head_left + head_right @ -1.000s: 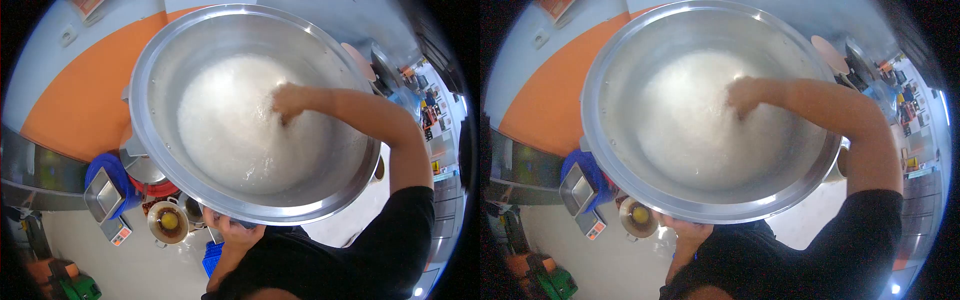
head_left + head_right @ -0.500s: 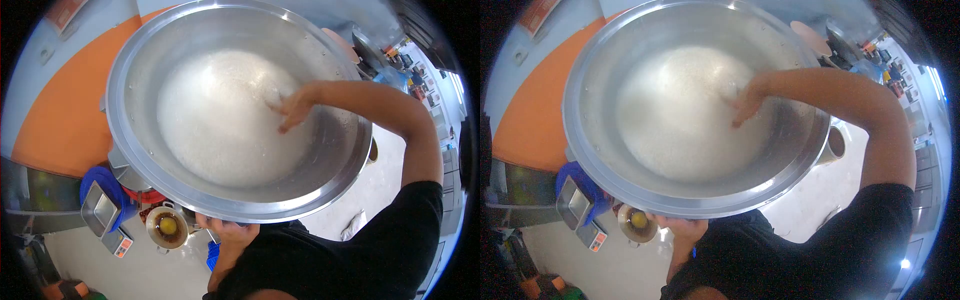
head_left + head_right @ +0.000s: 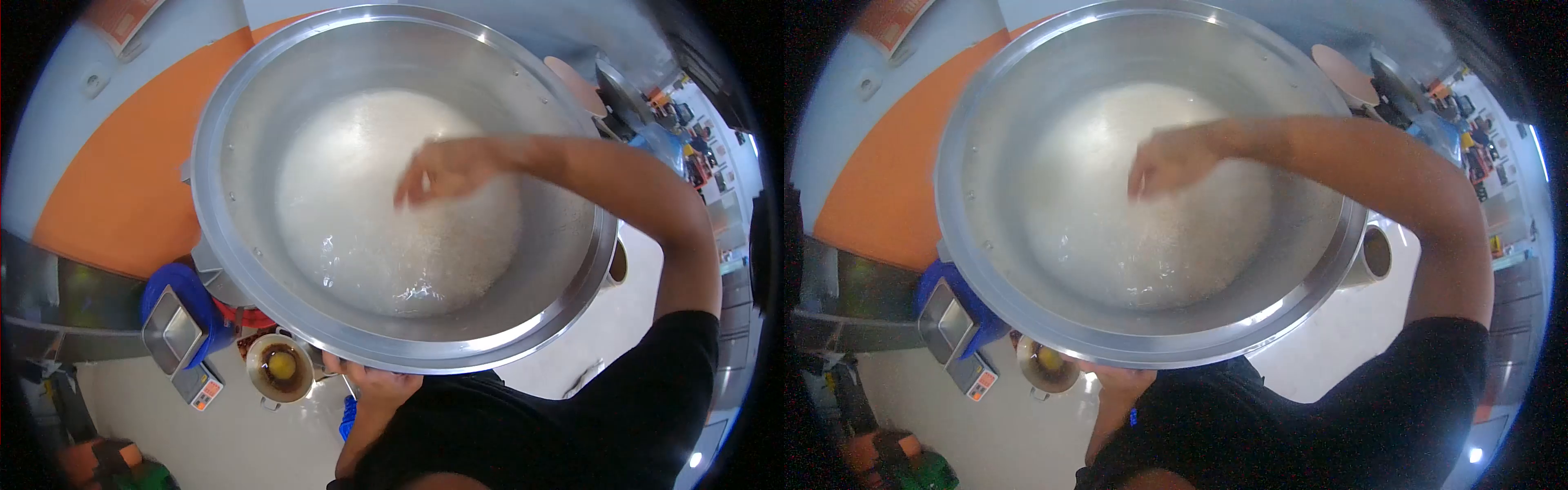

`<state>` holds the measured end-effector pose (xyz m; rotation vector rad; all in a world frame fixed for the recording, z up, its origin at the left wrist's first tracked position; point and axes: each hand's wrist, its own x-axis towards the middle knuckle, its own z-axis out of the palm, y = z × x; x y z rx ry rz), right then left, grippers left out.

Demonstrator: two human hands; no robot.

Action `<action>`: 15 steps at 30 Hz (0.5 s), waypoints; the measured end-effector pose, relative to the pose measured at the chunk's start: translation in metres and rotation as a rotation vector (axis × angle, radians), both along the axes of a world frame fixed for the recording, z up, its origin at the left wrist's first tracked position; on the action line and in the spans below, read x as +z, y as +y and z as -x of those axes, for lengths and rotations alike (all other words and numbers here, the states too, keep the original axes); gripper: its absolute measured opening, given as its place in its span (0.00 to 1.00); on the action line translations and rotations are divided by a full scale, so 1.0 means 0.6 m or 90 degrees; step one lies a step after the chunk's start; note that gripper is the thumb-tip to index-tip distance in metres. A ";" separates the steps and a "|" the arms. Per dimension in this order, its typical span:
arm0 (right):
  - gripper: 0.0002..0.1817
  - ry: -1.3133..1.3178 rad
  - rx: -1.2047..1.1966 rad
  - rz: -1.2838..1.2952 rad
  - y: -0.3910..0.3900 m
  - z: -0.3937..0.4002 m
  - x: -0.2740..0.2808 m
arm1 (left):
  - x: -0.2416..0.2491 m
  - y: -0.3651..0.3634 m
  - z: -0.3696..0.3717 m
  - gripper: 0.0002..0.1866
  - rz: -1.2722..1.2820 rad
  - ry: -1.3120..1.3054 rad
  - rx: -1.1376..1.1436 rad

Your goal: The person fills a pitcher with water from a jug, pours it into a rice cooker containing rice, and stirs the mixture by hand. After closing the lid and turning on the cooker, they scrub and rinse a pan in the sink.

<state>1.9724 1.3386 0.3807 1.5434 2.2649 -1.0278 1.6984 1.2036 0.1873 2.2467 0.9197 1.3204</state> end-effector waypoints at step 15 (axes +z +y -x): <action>0.38 -0.103 0.200 -0.049 0.030 0.094 -0.095 | 0.025 -0.026 0.012 0.51 0.083 0.183 0.120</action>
